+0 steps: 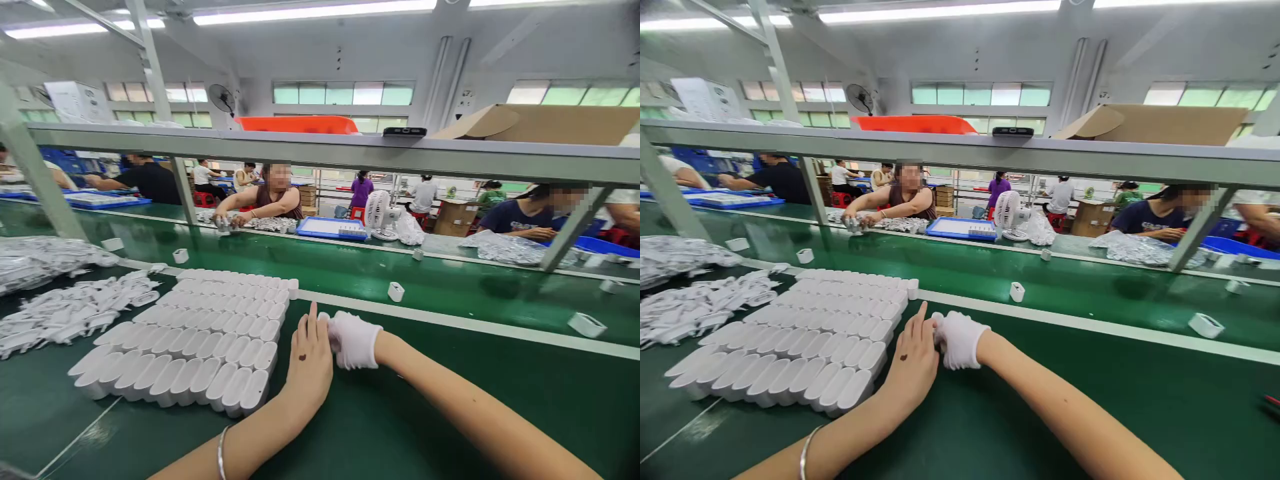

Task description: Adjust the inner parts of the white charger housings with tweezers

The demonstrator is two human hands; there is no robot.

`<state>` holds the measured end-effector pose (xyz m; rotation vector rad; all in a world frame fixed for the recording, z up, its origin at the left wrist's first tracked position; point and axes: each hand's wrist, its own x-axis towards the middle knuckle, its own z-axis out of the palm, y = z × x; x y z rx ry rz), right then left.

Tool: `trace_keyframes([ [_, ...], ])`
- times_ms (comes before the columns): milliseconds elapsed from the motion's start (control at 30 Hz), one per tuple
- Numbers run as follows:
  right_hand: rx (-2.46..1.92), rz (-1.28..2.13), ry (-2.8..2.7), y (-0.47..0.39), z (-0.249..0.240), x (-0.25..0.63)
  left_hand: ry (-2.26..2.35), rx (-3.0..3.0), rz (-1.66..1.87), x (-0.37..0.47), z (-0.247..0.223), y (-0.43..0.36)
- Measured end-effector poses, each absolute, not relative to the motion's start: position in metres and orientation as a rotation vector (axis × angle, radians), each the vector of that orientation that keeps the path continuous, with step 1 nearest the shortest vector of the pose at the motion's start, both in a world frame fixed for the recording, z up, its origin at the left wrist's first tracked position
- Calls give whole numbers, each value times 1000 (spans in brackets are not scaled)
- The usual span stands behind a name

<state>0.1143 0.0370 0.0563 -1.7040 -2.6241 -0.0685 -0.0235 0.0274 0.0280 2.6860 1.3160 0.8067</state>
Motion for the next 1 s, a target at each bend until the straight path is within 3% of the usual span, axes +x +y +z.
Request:
trace_keyframes([
  [67,-1670,64,-2678,-4,53,134,986,2475,761,-20,22,27],
  [167,-1513,561,-2609,-59,50,159,544,2077,412,-15,12,23],
  [267,-1337,862,-2298,-95,46,173,512,1900,234,-8,7,18],
  [467,-1379,377,-1542,-117,17,163,660,1916,480,-5,10,10],
  [567,-1545,231,-1621,-117,7,151,650,1832,542,-7,11,9],
  [700,-1772,177,-1790,-117,7,147,707,1890,557,-14,10,8],
  [1000,-1827,208,-1397,-109,1,148,535,2005,601,-10,-1,12],
])
